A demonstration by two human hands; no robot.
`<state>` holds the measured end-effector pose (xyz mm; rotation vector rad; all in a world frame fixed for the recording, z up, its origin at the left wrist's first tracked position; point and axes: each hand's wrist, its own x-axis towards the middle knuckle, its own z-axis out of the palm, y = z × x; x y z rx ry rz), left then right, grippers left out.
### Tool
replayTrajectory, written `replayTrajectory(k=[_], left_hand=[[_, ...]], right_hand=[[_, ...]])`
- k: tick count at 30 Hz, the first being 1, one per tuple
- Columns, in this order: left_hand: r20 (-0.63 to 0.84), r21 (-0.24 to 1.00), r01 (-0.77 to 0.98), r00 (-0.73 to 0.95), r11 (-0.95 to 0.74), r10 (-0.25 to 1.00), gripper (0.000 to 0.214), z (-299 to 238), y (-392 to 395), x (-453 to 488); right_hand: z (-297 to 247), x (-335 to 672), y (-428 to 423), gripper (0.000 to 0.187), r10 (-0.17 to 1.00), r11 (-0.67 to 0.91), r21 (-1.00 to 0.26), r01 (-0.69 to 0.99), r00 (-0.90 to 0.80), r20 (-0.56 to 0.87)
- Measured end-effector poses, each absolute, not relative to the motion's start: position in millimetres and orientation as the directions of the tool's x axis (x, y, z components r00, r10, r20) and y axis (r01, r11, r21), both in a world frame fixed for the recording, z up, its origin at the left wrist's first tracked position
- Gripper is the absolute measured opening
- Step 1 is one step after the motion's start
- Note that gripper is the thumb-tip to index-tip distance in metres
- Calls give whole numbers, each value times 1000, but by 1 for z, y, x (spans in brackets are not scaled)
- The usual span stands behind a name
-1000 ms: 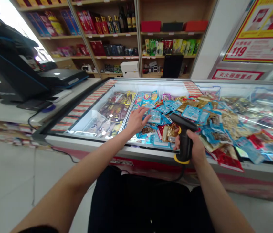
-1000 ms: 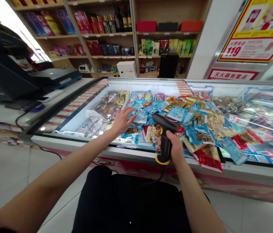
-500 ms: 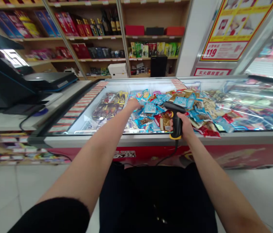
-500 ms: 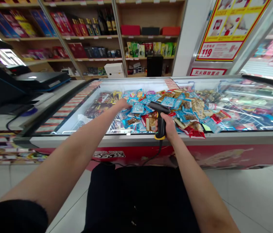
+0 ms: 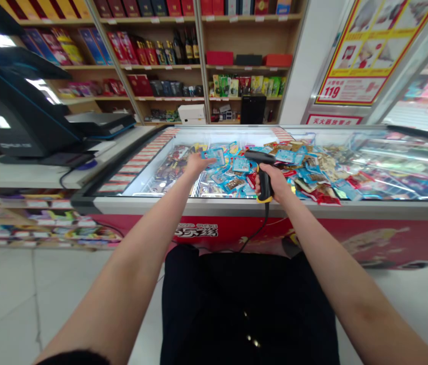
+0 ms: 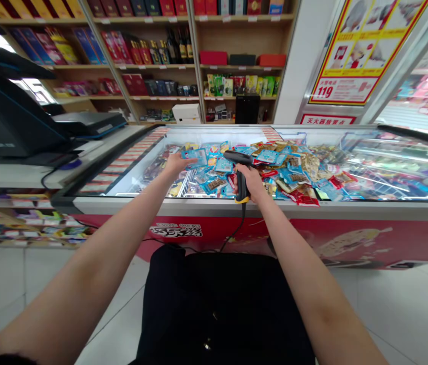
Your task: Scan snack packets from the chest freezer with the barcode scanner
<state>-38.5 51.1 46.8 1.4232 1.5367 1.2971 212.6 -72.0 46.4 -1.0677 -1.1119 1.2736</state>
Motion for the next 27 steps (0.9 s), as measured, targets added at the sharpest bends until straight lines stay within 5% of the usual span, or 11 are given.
replayTrajectory(k=[6, 13, 19, 27], left_hand=[[110, 986, 143, -155, -88, 982, 34, 36, 17, -30], [52, 990, 137, -109, -37, 993, 22, 42, 17, -45], [-29, 985, 169, -24, 33, 999, 32, 61, 15, -55], [-61, 997, -37, 133, 66, 989, 26, 55, 9, -50]], right_hand=[[68, 175, -61, 9, 998, -52, -995, -80, -43, -49], [70, 153, -50, 15, 995, 77, -984, 159, -81, 65], [75, 140, -51, 17, 998, 60, -975, 214, 24, 66], [64, 129, -40, 17, 990, 9, -973, 231, 136, 41]])
